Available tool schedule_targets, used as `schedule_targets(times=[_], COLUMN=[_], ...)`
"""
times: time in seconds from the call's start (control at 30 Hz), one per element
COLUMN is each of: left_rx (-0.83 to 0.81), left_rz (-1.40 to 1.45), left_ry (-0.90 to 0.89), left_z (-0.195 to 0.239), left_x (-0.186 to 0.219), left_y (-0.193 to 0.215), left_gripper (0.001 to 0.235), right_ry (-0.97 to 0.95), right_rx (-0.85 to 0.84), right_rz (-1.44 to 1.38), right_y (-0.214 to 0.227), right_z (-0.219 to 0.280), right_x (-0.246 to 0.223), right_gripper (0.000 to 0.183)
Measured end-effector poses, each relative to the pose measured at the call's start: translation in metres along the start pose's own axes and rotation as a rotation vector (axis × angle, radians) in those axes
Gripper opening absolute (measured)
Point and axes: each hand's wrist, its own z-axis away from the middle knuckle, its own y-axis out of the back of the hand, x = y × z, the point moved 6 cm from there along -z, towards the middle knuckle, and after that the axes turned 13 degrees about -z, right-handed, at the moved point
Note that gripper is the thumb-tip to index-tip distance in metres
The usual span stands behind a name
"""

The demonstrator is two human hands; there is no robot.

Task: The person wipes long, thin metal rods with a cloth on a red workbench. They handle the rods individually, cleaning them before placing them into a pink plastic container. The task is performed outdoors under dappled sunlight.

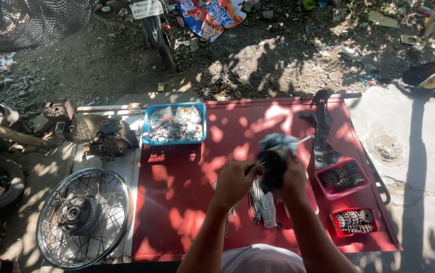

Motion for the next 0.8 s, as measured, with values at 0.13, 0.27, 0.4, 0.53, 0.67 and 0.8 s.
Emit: schedule_targets(times=[0.13,0.27,0.4,0.53,0.67,0.8], left_rx=[-0.032,-0.031,-0.056,-0.068,-0.141,-0.224], left_rz=[-0.159,0.023,-0.072,-0.098,0.068,-0.023], left_ry=[0.028,0.011,0.019,0.027,-0.005,0.024], left_z=[-0.002,0.007,-0.008,-0.009,0.003,-0.002], left_x=[-0.016,-0.002,-0.004,-0.001,0.005,0.019], left_y=[-0.005,0.004,-0.031,-0.022,-0.022,-0.041], left_gripper=[0.019,0.022,0.024,0.023,0.03,0.021], right_ry=[-0.067,-0.027,0.047,0.008,0.016,0.047], right_rx=[-0.105,0.19,0.037,-0.014,0.169,0.088], right_rz=[-0.552,-0.27,-0.121,-0.394,-0.52,-0.289], right_y=[0.001,0.047,0.005,0.011,0.056,0.045], right_z=[-0.023,-0.045,0.01,-0.003,-0.029,-0.028], right_x=[0.053,0.029,0.003,0.022,0.011,0.049], right_gripper=[0.013,0.034,0.023,0.013,0.019,0.015])
